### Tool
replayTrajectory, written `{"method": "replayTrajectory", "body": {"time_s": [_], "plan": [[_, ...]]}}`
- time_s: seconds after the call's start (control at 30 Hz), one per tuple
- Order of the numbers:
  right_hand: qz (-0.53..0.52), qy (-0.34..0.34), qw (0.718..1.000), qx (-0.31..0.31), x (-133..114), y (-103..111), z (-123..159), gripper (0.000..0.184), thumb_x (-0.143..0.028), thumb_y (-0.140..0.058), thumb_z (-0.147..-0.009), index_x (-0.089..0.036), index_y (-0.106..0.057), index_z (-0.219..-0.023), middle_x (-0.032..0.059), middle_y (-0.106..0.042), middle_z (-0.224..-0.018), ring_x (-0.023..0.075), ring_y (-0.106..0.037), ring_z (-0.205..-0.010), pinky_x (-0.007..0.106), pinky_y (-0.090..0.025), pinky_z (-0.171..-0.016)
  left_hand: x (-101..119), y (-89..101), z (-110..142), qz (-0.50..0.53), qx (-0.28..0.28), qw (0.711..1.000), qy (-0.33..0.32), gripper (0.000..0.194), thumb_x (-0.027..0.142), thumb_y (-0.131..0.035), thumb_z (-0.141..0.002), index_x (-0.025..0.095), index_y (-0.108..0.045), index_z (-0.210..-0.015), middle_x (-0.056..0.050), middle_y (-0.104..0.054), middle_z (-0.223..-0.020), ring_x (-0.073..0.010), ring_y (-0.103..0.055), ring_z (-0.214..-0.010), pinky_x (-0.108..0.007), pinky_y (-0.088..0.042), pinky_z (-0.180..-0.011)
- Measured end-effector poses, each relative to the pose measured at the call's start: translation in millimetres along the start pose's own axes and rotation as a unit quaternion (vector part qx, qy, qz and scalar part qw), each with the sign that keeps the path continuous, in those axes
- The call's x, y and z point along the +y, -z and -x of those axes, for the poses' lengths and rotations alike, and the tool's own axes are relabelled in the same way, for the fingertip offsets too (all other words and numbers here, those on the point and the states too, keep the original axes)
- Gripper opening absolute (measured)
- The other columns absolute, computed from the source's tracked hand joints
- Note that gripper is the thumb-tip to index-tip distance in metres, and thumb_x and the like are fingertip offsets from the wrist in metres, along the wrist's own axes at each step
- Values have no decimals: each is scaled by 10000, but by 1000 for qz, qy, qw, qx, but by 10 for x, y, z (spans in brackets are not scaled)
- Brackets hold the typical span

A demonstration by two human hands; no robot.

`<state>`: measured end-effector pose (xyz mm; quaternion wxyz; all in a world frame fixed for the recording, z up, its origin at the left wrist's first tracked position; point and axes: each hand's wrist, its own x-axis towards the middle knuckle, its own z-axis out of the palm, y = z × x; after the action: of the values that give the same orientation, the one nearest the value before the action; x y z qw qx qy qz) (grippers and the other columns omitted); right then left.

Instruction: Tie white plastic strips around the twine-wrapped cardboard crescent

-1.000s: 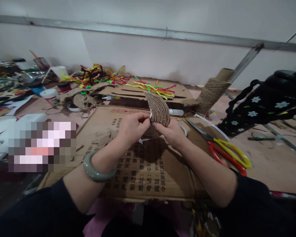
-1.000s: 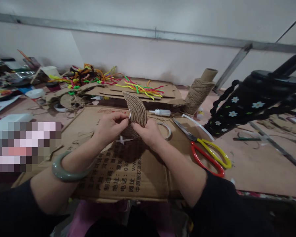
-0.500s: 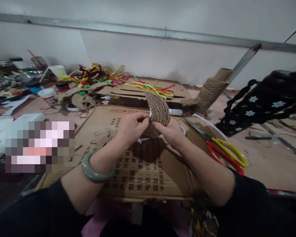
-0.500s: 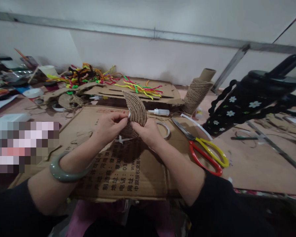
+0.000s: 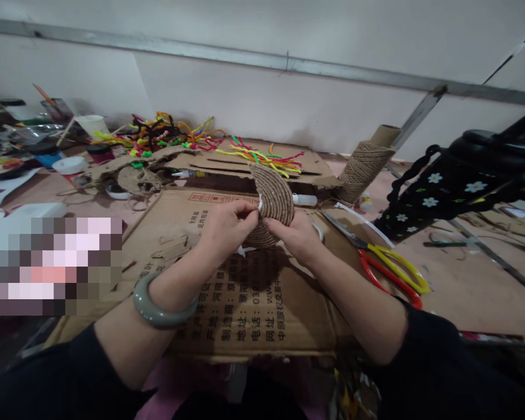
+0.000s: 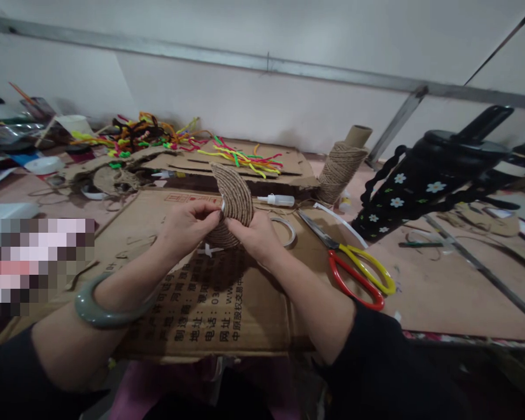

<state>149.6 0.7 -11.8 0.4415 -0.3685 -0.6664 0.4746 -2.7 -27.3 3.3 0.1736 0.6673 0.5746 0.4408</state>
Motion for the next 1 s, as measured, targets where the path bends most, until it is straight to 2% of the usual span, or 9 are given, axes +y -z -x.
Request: {"method": "replayTrajectory", "body": {"time_s": [0.33,0.5,0.6,0.7,0.83,0.9,1.0], "plan": [[-31,-11,999,22,-5,10,6,219,-349,-664,-659,-165,-665,-778,27,-668,-771,151,-582,-690,331,-508,-691,-16,3,-21,42,-14,999,13,223,226,-535,-750,184,-737,-835,-22,-742,-778,-158,-647,-693,-261,-472,-629],[-74,-23,996,42,-34,41,-6,276,-391,-701,-635,-169,-658,-792,41,-672,-812,165,-600,-724,348,-513,-721,-29,-2,-27,53,-27,998,23,213,280,-546,-755,166,-726,-772,-33,-715,-714,-161,-619,-661,-252,-449,-576],[-88,-16,994,56,-16,50,-18,305,-394,-722,-632,-168,-651,-824,45,-673,-838,167,-608,-742,352,-515,-742,-34,-8,-25,99,-41,993,44,211,315,-567,-744,164,-713,-753,-33,-690,-688,-149,-588,-623,-247,-439,-547],[-124,-12,989,78,10,45,-27,358,-392,-751,-616,-175,-629,-872,43,-676,-869,160,-614,-751,346,-523,-749,0,-2,-20,186,-55,976,98,192,336,-612,-708,159,-685,-710,-21,-650,-638,-124,-546,-557,-241,-430,-513],[-160,-11,985,70,12,40,-14,423,-415,-758,-623,-194,-605,-949,47,-682,-953,167,-633,-801,361,-530,-794,91,18,-17,318,-71,929,177,192,333,-685,-628,151,-629,-651,8,-600,-575,-95,-510,-495,-236,-428,-505],[-161,-7,986,51,1,41,-1,421,-411,-767,-625,-196,-619,-955,45,-687,-961,167,-638,-810,357,-531,-803,123,23,-21,351,-63,916,185,193,318,-706,-602,149,-615,-625,13,-592,-571,-86,-504,-496,-232,-428,-513],[-145,-15,989,23,-14,37,15,377,-387,-772,-628,-188,-657,-926,46,-698,-942,165,-639,-813,348,-531,-807,140,23,-26,365,-42,912,182,180,305,-701,-602,152,-606,-609,14,-588,-580,-81,-500,-506,-231,-427,-522]]}}
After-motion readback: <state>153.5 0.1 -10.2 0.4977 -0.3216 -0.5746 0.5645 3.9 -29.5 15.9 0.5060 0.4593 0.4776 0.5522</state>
